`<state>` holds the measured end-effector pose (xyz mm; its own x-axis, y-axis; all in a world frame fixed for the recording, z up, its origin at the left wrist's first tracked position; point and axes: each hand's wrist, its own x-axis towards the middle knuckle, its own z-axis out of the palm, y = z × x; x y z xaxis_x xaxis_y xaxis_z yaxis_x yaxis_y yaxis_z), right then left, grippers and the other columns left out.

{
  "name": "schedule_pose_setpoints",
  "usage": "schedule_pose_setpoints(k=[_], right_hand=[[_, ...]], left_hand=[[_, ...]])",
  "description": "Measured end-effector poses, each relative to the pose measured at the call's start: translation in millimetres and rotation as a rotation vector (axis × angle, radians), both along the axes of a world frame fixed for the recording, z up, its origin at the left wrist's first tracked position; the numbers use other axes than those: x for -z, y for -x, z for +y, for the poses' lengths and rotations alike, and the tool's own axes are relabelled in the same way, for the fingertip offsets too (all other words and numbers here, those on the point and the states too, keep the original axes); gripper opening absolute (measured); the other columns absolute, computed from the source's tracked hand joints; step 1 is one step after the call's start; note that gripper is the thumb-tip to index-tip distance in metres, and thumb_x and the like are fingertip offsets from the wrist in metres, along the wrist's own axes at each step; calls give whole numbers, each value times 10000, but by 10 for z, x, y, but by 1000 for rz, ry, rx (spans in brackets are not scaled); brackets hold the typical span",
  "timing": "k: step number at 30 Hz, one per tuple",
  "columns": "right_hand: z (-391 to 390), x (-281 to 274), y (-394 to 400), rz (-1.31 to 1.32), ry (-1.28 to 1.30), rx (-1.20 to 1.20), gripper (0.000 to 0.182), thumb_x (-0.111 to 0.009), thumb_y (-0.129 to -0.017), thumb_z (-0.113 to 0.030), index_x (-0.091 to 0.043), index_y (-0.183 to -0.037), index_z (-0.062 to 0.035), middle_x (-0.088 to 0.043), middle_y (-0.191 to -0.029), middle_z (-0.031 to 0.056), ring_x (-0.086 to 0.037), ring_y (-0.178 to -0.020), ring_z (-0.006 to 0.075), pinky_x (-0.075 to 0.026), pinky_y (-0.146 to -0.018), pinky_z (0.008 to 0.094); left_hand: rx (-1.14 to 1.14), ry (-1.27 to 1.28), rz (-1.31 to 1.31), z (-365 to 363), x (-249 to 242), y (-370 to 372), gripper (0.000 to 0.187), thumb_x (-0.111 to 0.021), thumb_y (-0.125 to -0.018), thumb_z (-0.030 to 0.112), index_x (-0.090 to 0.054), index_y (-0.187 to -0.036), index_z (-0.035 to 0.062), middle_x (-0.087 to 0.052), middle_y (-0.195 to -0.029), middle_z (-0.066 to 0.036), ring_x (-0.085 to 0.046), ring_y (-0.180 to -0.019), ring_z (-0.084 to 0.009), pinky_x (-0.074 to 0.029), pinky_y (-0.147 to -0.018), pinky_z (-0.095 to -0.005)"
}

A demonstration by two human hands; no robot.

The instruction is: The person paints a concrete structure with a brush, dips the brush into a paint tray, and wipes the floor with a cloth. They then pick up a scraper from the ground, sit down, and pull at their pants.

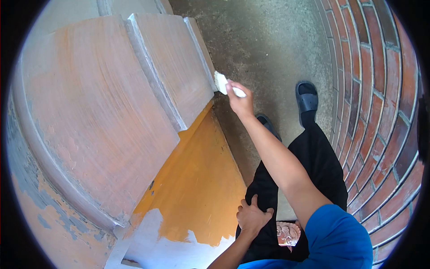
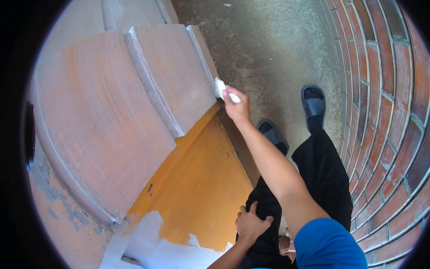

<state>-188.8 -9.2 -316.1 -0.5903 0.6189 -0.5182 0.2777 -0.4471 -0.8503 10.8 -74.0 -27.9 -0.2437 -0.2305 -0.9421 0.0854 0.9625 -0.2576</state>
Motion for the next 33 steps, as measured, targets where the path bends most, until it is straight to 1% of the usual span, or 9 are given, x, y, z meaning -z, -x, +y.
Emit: schedule_pose_setpoints(k=[2,7,10,16,21,25,27,29,33], right_hand=[[-109,-33,210,6,-4,-71,147,-731,-873,-142,-724,-962,-25,-723,-1095,142,-681,-931,174,-538,-814,317],[-131,-1531,239,355,-100,-197,130,-718,-878,-116,-686,-946,-10,-684,-1104,261,-705,-978,304,-550,-809,362],[126,-1833,263,597,-215,-140,126,-712,-880,-103,-697,-978,-26,-680,-1130,248,-711,-966,283,-577,-803,363],[506,-902,1412,701,-347,16,121,-722,-891,-172,-729,-981,-92,-660,-1217,187,-697,-1024,258,-582,-866,341],[558,-790,1794,562,-77,-286,158,-738,-880,-213,-757,-972,-86,-659,-1252,120,-619,-1179,233,-501,-999,360],[123,-969,593,607,-83,-324,239,-717,-883,-112,-700,-1121,-107,-643,-1269,159,-659,-1102,255,-550,-907,384],[-193,-1134,-238,629,120,-344,154,-717,-859,-45,-697,-1009,-77,-597,-1323,205,-621,-1175,329,-515,-962,436],[-324,-1400,-873,527,56,-420,129,-721,-816,6,-701,-940,-26,-578,-1340,224,-541,-1272,382,-448,-1047,459],[-213,-1506,-915,562,84,-385,200,-724,-805,30,-709,-975,-73,-593,-1321,212,-560,-1261,336,-467,-1043,465]], left_hand=[[-5,-2,8,1,22,20,784,-702,-659,512,-580,-1336,135,-547,-1096,-231,-616,-961,-402,-530,-837,-452],[8,-11,-4,-20,0,-34,777,-700,-664,519,-581,-1328,134,-546,-1103,-236,-623,-946,-403,-535,-835,-451],[-3,-14,-20,26,3,9,772,-686,-680,514,-570,-1344,139,-544,-1129,-239,-615,-982,-411,-532,-836,-464],[19,-7,11,21,12,-37,766,-691,-671,509,-582,-1328,131,-551,-1095,-243,-625,-948,-401,-539,-825,-454],[-2,11,5,10,4,-75,772,-689,-668,506,-580,-1336,133,-549,-1100,-245,-623,-953,-400,-537,-826,-456],[3,-6,13,21,15,-116,770,-686,-675,515,-577,-1330,125,-543,-1107,-247,-620,-951,-406,-532,-837,-463],[-4,-8,-2,40,29,-110,764,-675,-682,514,-572,-1331,125,-533,-1138,-256,-610,-978,-424,-522,-856,-474],[-31,-2,-46,58,16,-90,758,-656,-694,501,-556,-1347,131,-518,-1192,-271,-593,-1034,-454,-505,-890,-494],[-47,-7,-56,46,30,-132,758,-650,-700,498,-550,-1352,125,-498,-1232,-273,-565,-1093,-461,-496,-908,-493]])
